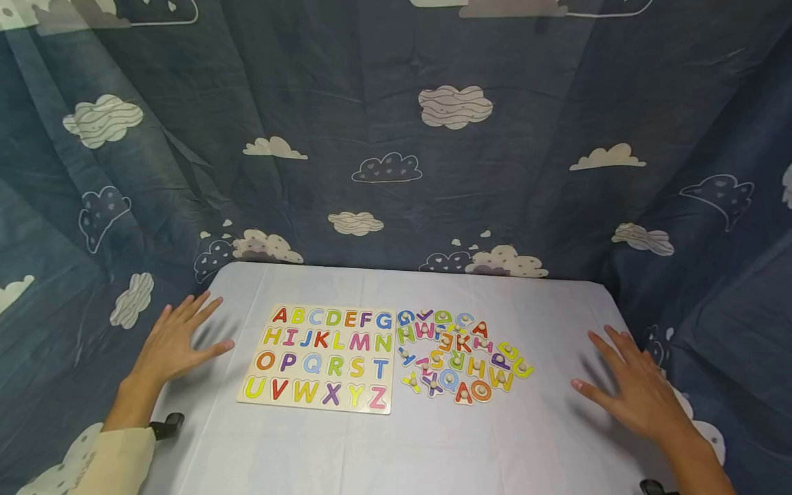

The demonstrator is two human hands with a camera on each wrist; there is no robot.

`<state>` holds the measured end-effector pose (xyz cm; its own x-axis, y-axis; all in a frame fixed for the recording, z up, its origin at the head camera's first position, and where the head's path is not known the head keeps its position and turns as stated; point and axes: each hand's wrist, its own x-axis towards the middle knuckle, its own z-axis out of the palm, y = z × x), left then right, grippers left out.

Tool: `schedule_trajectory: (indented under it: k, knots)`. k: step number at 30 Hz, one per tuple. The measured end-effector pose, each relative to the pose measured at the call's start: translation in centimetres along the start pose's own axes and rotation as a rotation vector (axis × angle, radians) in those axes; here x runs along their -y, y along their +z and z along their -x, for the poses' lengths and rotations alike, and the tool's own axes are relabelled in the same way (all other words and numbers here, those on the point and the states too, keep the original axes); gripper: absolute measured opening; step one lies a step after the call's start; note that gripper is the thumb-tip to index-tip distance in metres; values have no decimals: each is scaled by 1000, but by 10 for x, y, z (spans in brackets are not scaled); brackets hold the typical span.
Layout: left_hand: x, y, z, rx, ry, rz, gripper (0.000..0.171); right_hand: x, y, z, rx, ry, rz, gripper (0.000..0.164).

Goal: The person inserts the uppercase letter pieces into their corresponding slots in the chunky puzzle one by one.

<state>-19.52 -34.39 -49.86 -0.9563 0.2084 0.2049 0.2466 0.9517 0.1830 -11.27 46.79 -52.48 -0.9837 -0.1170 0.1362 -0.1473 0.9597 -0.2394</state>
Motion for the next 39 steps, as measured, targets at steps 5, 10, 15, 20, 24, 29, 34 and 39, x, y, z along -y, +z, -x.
schedule_trajectory:
  k: [5, 10, 15, 20, 24, 29, 34, 39]
  knots:
    - [-1, 3, 2, 3, 4, 7, 98, -1, 1, 3, -10, -4, -6, 102]
    - [-1, 8, 7, 8, -1, 18, 98, 1, 0, 4, -17, -2, -8, 101]
    - [0, 13, 9, 17, -4, 47, 98, 6, -2, 1, -24, 8, -15, 102]
    - [-2, 19, 9, 30, 10, 120, 98, 15, -2, -5, -27, 4, -45, 103]
    - [-5, 24, 8, 34, 6, 163, 97, 25, -2, -11, -42, 2, -68, 102]
    - [-8, 32, 10, 69, -17, 207, 98, 40, 2, -19, -55, 14, -83, 100]
    - [-12, 42, 13, 155, -27, 291, 96, 55, 9, -28, -53, 33, -106, 98]
    - [-16, 48, 17, 228, -52, 393, 94, 70, 18, -38, -43, 43, -136, 94]
